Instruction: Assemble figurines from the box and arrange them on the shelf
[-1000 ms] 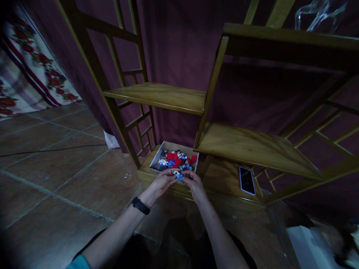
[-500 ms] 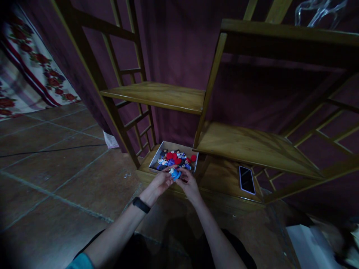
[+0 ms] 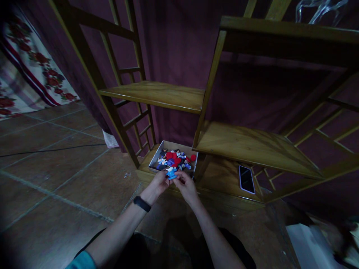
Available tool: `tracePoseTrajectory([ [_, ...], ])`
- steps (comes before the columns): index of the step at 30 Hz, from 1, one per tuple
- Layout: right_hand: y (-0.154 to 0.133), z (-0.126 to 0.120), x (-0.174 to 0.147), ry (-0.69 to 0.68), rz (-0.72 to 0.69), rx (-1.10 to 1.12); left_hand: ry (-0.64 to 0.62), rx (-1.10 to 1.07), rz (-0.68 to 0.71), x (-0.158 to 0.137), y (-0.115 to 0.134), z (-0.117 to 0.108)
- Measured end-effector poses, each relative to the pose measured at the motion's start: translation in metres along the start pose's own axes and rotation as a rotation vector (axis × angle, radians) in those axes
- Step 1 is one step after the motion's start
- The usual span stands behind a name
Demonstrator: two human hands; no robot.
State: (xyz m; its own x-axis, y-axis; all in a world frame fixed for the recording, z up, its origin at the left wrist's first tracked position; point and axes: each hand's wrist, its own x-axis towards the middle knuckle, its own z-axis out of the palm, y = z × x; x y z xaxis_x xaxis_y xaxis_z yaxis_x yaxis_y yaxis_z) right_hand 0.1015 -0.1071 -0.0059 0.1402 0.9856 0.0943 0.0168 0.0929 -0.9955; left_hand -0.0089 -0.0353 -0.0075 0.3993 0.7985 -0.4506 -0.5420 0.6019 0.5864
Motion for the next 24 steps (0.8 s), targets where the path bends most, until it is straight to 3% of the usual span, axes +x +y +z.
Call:
tracePoseTrajectory([
  [5,-0.002,0.000,-0.002,0.000,0.007,0.020,0.007,0.019,-0.002,0.002,0.000,-0.001],
  [14,0.002,-0.006,0.003,0.114,0.062,0.057,-0.058,0.088,-0.003,-0.013,0.002,0.007],
  [24,0.008,-0.015,0.007,0.216,0.250,0.262,-0.138,0.133,-0.004,-0.017,0.002,0.005],
])
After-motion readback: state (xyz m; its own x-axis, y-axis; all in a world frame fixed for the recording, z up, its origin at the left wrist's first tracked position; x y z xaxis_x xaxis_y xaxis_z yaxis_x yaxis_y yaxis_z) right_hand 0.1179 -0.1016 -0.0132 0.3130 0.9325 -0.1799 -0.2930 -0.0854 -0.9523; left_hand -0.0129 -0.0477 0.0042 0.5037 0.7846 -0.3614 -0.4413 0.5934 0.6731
